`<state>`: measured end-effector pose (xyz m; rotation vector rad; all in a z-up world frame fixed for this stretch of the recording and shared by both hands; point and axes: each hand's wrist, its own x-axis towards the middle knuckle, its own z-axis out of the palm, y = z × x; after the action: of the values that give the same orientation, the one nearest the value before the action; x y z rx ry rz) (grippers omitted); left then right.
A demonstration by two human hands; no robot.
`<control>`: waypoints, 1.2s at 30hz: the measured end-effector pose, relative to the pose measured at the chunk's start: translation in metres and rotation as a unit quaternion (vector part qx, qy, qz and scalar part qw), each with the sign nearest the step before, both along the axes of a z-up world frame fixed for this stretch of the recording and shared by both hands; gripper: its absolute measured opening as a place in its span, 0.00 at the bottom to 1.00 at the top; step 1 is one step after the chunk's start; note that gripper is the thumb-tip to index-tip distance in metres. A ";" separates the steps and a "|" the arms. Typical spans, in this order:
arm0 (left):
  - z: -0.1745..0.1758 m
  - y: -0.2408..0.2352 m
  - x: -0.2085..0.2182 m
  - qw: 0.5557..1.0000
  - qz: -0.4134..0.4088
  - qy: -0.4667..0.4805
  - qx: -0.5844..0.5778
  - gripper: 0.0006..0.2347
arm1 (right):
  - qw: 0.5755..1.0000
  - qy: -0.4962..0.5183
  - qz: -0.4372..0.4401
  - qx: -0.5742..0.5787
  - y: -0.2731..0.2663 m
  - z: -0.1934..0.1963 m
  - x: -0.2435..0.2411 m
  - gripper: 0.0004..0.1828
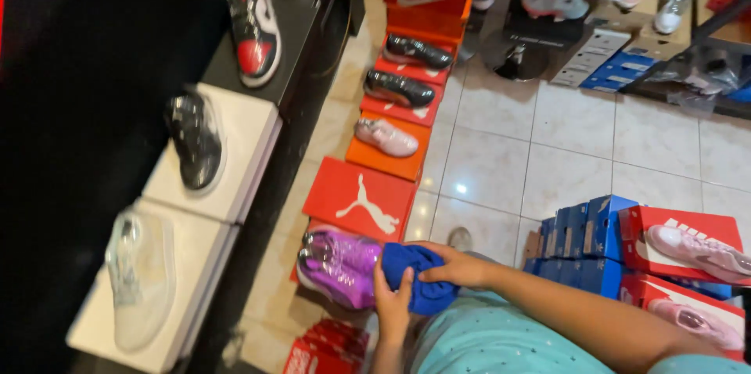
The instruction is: Cleaning and dusting shoeboxes and shoes using a blue cloth
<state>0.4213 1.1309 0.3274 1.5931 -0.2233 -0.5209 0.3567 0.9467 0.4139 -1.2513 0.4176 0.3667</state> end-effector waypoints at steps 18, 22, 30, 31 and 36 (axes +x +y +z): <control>-0.144 -0.415 0.060 0.949 -0.304 0.062 0.065 0.19 | 0.901 0.020 -0.427 0.071 -0.393 -0.008 -0.084 0.37; -0.085 -0.494 0.061 0.938 -0.337 0.078 -0.024 0.16 | 0.862 -0.001 -0.501 0.078 -0.458 0.004 -0.089 0.36; -0.035 -0.635 0.116 0.914 -0.351 0.205 0.009 0.16 | 0.796 0.034 -0.602 0.058 -0.573 0.009 -0.030 0.37; -0.038 -0.654 0.127 0.911 -0.360 0.202 -0.017 0.16 | 0.794 0.023 -0.605 0.051 -0.589 0.001 -0.022 0.38; -0.008 -0.761 0.195 0.911 -0.366 0.192 -0.006 0.15 | 0.759 0.026 -0.649 0.034 -0.669 0.006 0.039 0.39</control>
<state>0.6160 0.3700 0.3193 1.3227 -0.5264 -1.3947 0.3954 0.2774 0.4196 -0.6273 1.1878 -0.7831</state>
